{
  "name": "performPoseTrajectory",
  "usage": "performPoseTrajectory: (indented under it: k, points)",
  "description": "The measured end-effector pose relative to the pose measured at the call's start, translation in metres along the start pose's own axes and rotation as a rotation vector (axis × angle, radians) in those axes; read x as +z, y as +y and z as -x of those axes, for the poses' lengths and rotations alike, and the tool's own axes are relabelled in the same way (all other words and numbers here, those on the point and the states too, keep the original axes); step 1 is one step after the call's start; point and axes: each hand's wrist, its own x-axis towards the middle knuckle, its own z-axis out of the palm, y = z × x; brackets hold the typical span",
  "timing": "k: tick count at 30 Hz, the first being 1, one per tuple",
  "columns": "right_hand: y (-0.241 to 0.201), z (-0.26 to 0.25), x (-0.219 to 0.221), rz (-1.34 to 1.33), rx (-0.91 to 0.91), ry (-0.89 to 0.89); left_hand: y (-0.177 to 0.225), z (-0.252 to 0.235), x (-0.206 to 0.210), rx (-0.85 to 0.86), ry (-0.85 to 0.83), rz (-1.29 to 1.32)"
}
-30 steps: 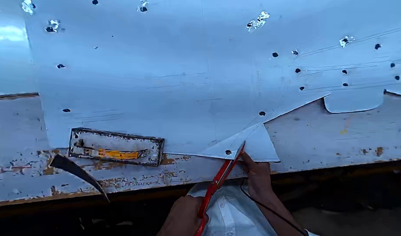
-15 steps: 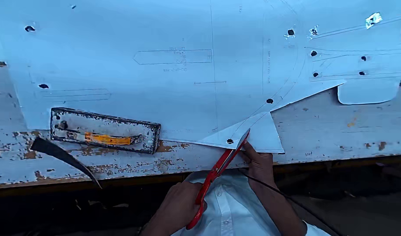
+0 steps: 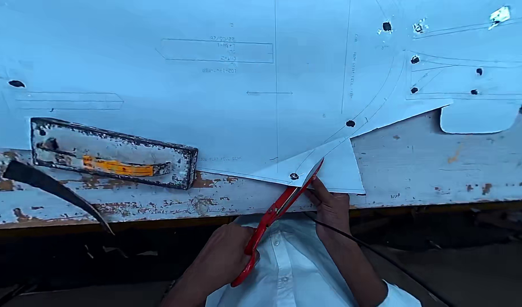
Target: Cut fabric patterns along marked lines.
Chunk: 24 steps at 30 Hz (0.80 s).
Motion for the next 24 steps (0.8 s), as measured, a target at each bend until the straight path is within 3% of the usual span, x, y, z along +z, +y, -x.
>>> performPoseTrajectory:
  k: [24]
  points:
    - [-0.002,-0.001,-0.001,-0.024,0.029,-0.008,-0.003,-0.012,-0.016,0.007,0.013,-0.054]
